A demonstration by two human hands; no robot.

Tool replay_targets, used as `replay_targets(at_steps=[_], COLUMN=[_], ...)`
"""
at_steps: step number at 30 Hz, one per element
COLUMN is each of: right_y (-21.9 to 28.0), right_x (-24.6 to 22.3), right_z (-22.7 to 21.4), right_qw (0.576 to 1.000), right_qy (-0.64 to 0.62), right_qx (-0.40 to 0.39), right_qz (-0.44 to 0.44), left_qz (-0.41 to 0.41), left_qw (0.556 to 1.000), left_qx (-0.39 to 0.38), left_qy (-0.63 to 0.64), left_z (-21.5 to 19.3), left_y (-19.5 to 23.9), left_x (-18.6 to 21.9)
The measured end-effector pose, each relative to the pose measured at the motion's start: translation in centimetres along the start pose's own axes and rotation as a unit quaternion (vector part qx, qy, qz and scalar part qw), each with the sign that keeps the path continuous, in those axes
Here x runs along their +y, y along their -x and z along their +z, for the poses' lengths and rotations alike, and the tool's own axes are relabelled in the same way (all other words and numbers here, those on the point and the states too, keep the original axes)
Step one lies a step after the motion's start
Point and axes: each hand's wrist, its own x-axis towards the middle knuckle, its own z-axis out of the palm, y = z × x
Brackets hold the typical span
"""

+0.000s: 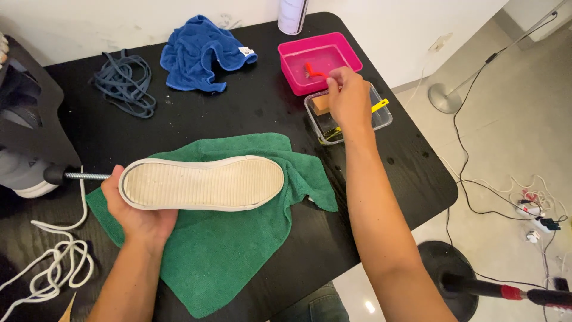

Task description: The person scrubs the sole of a white sneaker using a red brush. The shoe is held over a green towel on a black table while the person cleans the textured bottom surface.

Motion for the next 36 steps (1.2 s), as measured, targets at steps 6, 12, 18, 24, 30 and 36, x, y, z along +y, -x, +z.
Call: replay_targets(at_steps=[6,12,18,24,30,36], right_y=[-0.2,-0.2,-0.4,0.4,0.6,0.5], right_x=[-0.3,-0.3,2.2,0.8,1.3,2.0], right_z=[-0.8,-1.9,-2.1,-2.9,-2.5,-2.8], right_qw=[0.993,0.959,0.941,0.913,0.877,0.860], right_qy=[-0.095,-0.225,-0.300,-0.368,-0.436,-0.473], right_qx=[-0.004,0.011,0.044,0.043,0.045,0.046], right_qz=[0.067,0.170,0.152,0.172,0.196,0.184], left_qz=[-0.004,0.009,0.005,0.005,0.007,0.002], left_qw=[1.000,1.000,0.995,0.996,0.996,0.995], left_qx=[0.014,0.009,0.089,0.079,0.081,0.080], left_qy=[0.000,-0.004,0.041,0.040,0.045,0.053], left_z=[0.1,0.0,3.3,2.8,2.8,2.5], left_y=[0.1,0.0,1.6,1.0,1.3,0.9], left_x=[0.0,-0.1,0.3,0.2,0.2,0.1])
